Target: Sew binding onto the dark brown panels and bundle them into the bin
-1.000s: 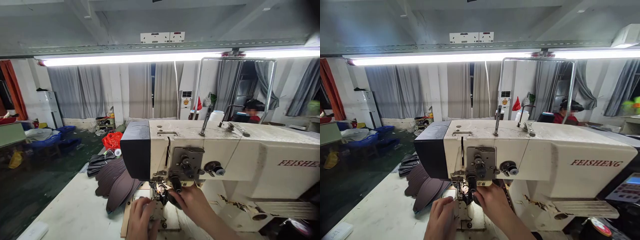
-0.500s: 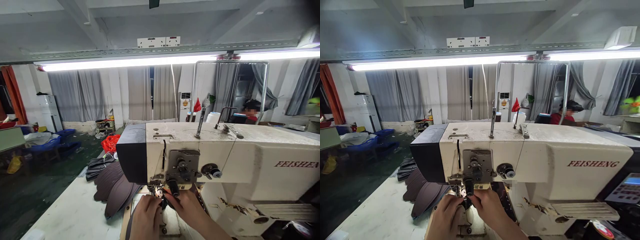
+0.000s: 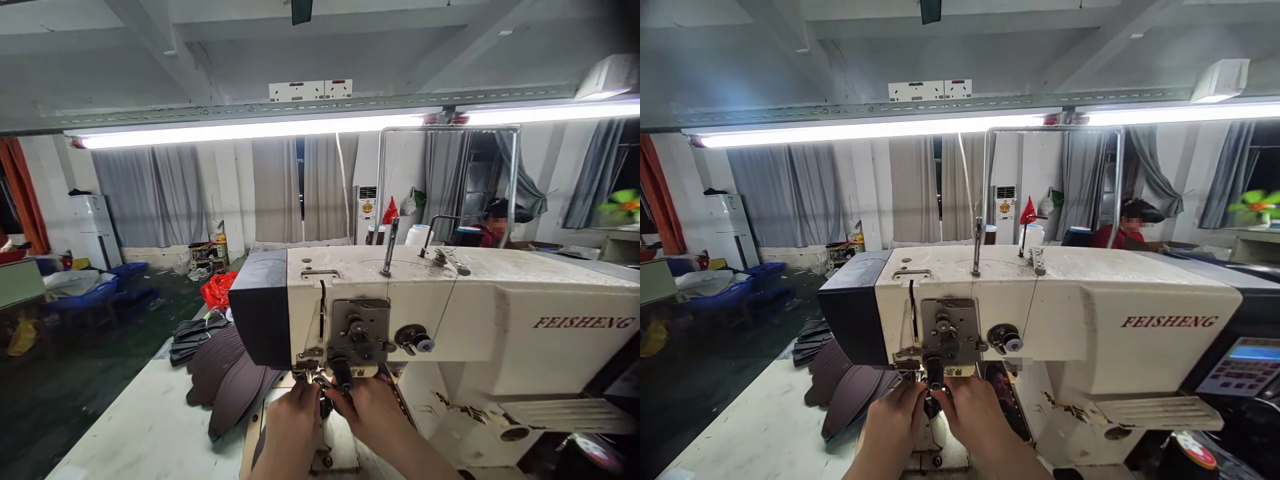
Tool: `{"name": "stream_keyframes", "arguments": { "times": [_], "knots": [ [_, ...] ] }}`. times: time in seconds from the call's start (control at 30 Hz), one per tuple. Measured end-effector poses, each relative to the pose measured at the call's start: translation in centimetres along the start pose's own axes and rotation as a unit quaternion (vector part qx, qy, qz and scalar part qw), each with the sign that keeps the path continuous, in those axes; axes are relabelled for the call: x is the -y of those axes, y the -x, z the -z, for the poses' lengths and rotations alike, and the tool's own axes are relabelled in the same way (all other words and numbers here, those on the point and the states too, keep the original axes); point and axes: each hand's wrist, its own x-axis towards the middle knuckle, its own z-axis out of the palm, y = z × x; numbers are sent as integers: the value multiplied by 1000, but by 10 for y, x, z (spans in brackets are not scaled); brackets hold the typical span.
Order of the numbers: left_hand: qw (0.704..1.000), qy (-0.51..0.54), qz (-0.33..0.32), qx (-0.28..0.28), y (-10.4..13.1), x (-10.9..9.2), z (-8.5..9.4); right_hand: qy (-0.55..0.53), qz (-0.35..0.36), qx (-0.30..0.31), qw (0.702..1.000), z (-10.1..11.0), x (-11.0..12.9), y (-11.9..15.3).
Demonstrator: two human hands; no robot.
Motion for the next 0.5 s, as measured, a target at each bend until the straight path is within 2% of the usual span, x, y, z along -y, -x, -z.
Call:
{"name": "stream_keyframes", "arguments": {
  "times": [0.17,0.37,0.5],
  "knots": [
    [1000,-5,2,-1,-2,-1,-4,33,-27,-67,997,-6,13,11],
    [999,-34,-26,-21,3,0,1,63,-97,-131,985,-33,37,13],
    [997,-36,-24,-56,21,4,9,63,-73,-155,983,-45,41,21]
  ]
}}
